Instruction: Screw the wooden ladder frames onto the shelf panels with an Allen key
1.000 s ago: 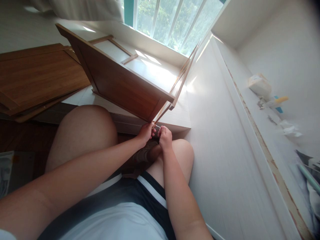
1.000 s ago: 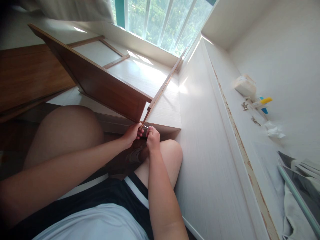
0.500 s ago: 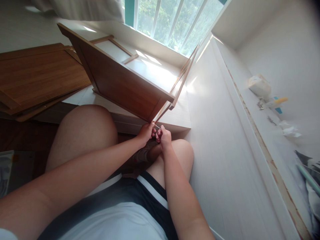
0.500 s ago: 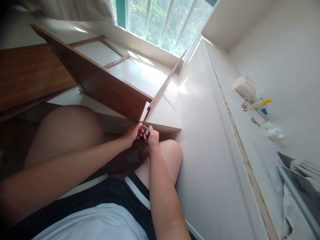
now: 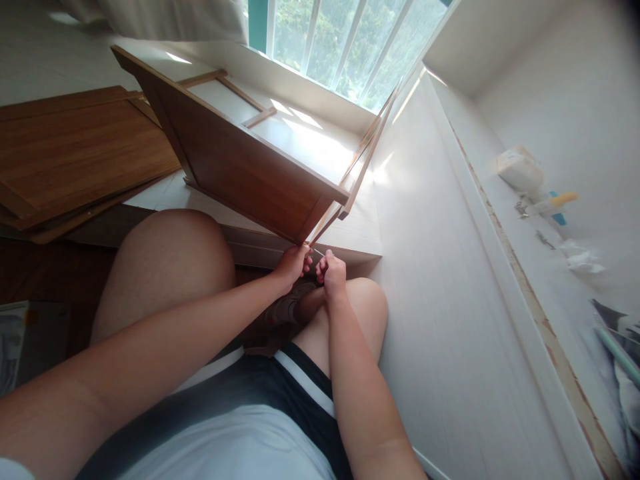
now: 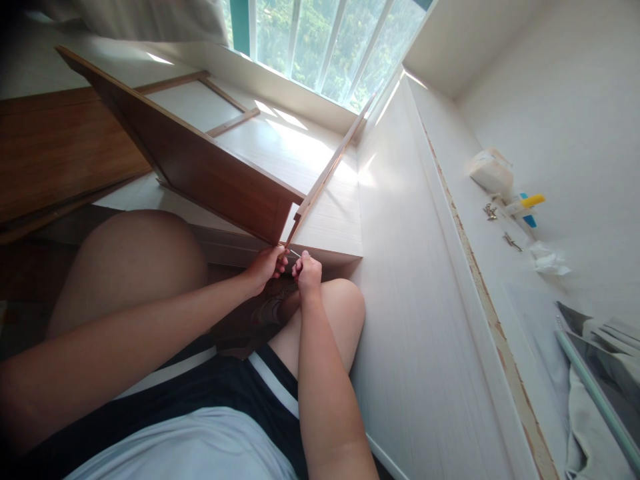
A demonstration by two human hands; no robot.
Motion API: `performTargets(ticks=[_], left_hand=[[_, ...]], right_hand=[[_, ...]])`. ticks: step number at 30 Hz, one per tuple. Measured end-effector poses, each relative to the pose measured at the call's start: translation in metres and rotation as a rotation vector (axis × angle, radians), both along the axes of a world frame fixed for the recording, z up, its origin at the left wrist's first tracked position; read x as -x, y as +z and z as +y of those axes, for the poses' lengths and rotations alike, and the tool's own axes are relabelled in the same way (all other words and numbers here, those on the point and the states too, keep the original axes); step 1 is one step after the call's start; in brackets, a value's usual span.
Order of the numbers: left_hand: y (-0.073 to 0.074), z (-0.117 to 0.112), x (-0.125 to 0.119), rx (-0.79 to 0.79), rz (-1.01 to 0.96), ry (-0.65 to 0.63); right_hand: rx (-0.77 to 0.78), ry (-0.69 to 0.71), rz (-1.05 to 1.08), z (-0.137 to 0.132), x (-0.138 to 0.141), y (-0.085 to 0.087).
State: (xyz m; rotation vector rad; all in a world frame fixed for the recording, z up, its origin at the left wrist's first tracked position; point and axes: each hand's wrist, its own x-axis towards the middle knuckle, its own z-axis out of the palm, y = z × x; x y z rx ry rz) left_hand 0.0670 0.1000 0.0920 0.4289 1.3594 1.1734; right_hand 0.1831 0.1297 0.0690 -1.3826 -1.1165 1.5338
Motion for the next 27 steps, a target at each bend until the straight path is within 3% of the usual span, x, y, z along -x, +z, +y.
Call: performTargets(ticks=[17,27], left_hand=[[0.0018,-0.0006,0.0005,-0.002,-0.001,0.008],[0.0021,-0.0003,0.0006,0.004,0.021,-0.007]], right_hand=[[-0.254,0.08,-0.195,-0.0037,-0.0025,-0.0062],[-0.223,0.079,-0.164,-0.0026,-0.0005,-0.0082]])
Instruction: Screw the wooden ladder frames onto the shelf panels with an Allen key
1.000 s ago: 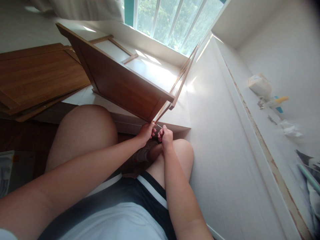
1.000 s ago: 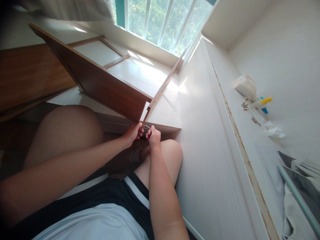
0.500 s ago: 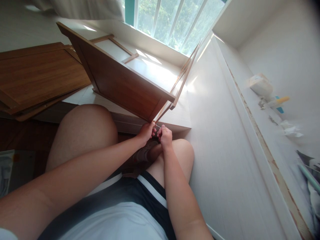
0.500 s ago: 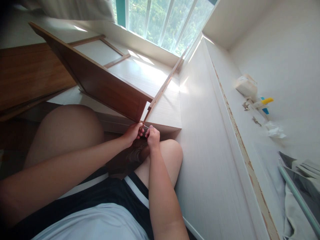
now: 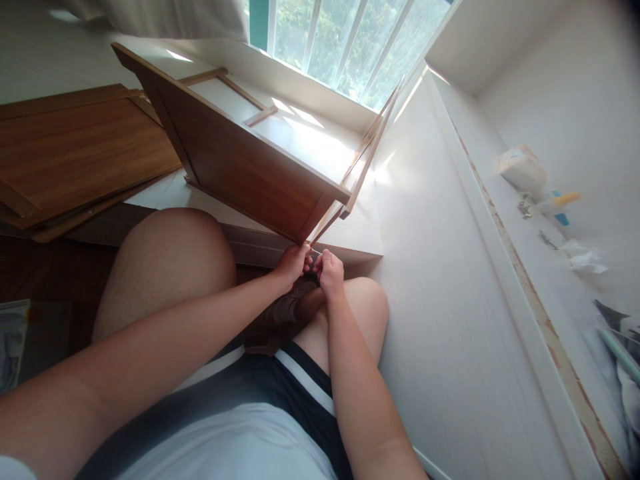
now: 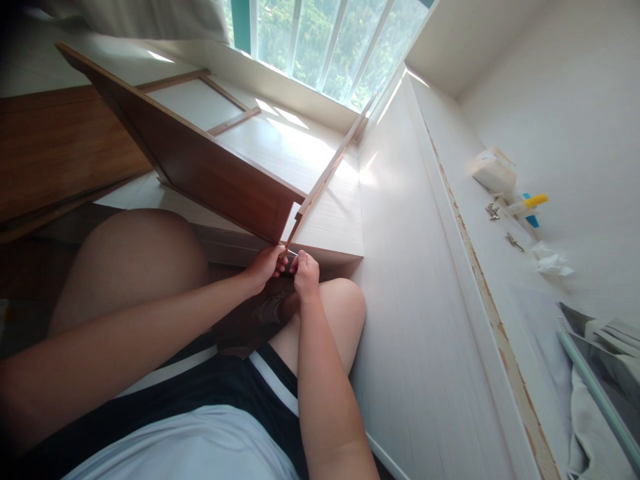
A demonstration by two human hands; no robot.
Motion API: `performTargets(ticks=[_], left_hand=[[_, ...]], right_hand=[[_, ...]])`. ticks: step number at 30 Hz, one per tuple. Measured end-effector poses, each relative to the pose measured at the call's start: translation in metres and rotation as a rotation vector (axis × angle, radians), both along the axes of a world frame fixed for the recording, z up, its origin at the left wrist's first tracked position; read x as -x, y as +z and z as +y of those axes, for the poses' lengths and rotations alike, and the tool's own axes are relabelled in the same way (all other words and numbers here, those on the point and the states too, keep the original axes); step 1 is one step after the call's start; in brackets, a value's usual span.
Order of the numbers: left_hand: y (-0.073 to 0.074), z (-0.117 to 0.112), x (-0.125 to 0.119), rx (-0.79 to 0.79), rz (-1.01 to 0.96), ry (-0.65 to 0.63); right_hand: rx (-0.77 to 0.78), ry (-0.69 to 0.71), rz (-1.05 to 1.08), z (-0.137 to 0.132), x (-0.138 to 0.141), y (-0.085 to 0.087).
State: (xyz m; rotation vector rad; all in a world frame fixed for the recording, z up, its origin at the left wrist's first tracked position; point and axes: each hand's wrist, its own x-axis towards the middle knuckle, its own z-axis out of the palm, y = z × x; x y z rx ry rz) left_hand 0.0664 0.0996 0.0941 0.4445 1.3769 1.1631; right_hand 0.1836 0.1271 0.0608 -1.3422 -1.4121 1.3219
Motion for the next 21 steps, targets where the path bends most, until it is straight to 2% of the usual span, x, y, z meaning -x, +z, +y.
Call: performTargets(ticks=[7,11,21], left_hand=[[0.0,0.0,0.0,0.006,0.018,-0.01],[0.0,0.0,0.001,0.004,0.026,-0.016],[-0.001,0.0,0.0,-0.003,0.034,-0.012]], right_hand=[[0.163,-0.032,0.068,-0.002,0.005,0.01],[0.228,-0.03,0.123,-0.001,0.005,0.01],[0.269,-0.034,0.19,0.001,0.003,0.006]])
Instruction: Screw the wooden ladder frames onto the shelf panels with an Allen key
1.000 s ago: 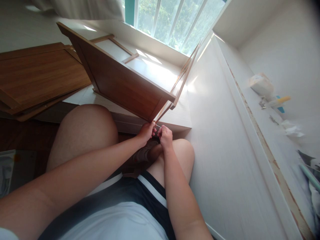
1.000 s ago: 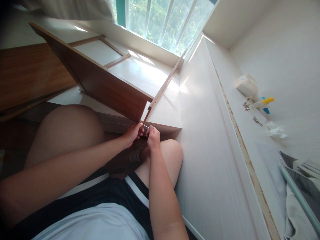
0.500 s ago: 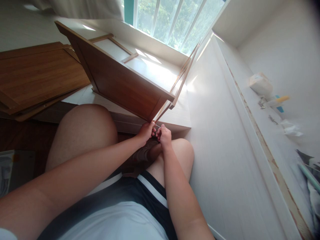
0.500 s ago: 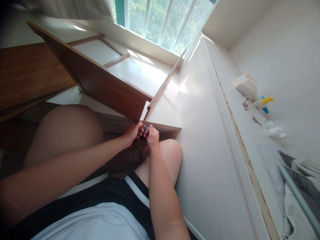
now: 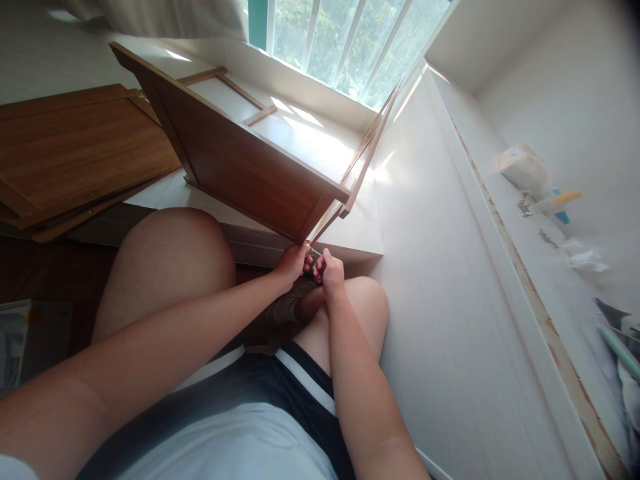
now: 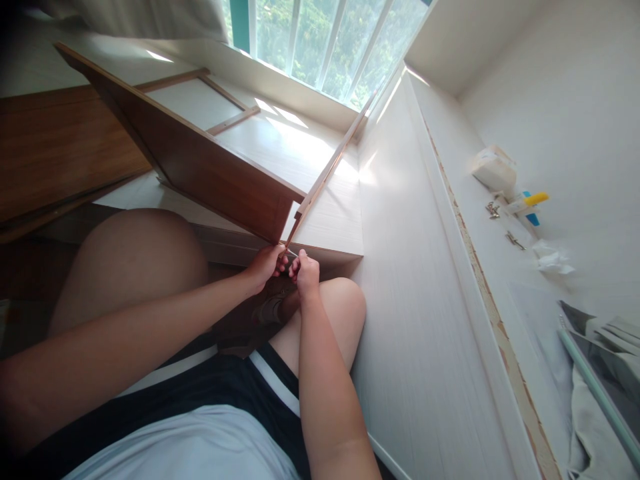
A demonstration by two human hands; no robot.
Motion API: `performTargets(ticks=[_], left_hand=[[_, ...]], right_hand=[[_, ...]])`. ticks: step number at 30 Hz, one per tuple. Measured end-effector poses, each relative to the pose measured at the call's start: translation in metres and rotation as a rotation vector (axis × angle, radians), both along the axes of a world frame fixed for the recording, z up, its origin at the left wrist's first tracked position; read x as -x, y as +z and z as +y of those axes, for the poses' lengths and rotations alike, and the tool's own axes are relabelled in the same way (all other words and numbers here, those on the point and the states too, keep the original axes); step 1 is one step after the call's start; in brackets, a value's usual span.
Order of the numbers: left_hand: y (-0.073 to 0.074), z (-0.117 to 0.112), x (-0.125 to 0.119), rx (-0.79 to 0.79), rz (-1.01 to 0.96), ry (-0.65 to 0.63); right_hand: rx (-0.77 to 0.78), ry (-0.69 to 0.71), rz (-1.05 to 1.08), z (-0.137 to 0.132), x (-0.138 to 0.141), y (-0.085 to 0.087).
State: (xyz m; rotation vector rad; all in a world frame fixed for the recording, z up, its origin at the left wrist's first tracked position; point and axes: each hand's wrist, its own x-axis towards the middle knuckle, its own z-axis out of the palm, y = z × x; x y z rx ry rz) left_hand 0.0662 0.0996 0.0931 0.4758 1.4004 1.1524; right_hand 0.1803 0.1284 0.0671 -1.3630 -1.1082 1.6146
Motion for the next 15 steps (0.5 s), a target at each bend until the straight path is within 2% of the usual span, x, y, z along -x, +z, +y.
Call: performTargets(ticks=[5,15], left_hand=[[-0.0011,0.0008,0.0002,0.0,-0.003,0.005],[-0.0006,0.0006,0.0,-0.01,-0.017,0.008]], right_hand=[[-0.034,-0.035,-0.026,0.0006,-0.0018,0.002],[-0.181,0.015,-0.123,0.0002,-0.0031,-0.0055]])
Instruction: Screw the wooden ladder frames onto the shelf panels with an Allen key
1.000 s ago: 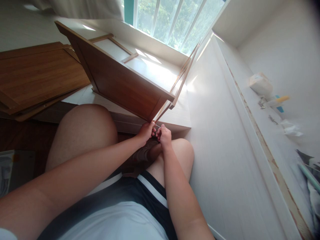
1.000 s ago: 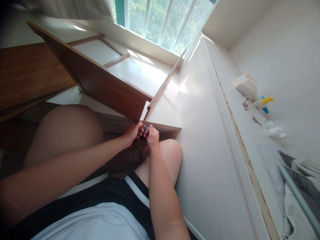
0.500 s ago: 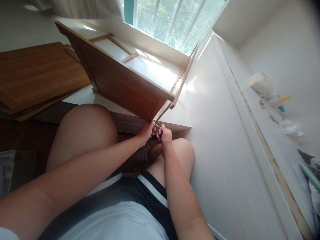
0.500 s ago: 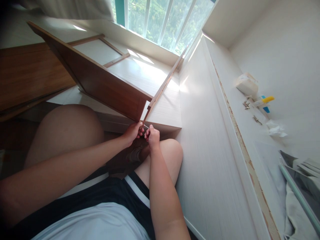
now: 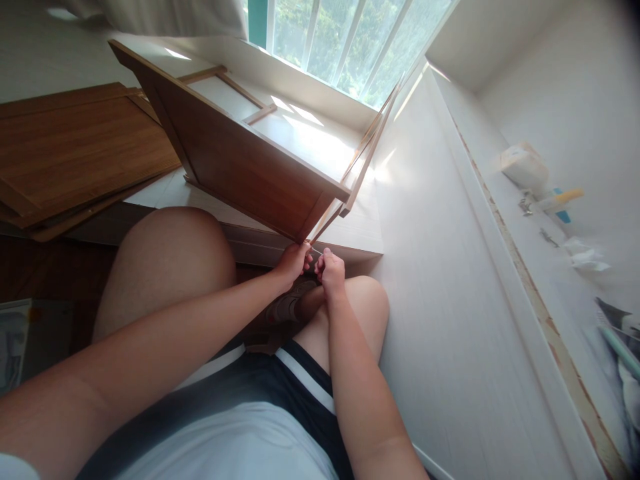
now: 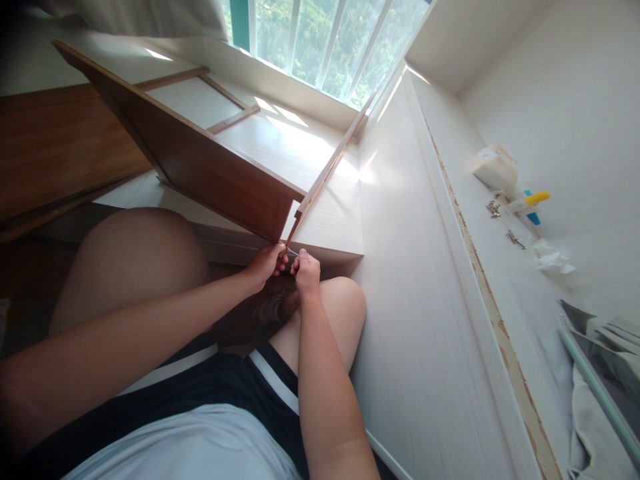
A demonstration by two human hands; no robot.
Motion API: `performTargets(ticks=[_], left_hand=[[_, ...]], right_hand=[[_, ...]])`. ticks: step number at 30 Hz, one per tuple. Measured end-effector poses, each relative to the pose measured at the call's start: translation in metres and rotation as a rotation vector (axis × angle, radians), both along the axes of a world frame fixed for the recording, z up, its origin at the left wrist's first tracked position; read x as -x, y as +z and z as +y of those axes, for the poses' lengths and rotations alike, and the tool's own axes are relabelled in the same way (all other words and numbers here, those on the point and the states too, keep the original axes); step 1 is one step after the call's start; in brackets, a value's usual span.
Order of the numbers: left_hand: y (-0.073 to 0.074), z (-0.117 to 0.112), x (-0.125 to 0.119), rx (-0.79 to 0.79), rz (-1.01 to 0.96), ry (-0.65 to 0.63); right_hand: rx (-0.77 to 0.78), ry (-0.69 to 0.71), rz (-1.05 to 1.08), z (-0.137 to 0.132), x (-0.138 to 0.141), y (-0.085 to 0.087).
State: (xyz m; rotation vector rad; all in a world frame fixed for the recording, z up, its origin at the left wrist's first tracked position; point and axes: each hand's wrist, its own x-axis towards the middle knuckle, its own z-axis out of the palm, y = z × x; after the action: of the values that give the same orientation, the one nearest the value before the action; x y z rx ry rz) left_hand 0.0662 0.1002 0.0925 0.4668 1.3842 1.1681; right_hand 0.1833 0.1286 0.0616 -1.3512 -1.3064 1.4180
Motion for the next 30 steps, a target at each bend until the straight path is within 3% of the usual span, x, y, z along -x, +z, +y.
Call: performTargets(ticks=[18,30], left_hand=[[-0.001,0.0,0.0,-0.004,-0.007,0.002],[0.0,0.0,0.0,0.001,-0.011,0.008]], right_hand=[[-0.041,0.02,-0.053,-0.005,0.0,0.014],[-0.041,0.037,-0.049,-0.003,0.0,0.007]])
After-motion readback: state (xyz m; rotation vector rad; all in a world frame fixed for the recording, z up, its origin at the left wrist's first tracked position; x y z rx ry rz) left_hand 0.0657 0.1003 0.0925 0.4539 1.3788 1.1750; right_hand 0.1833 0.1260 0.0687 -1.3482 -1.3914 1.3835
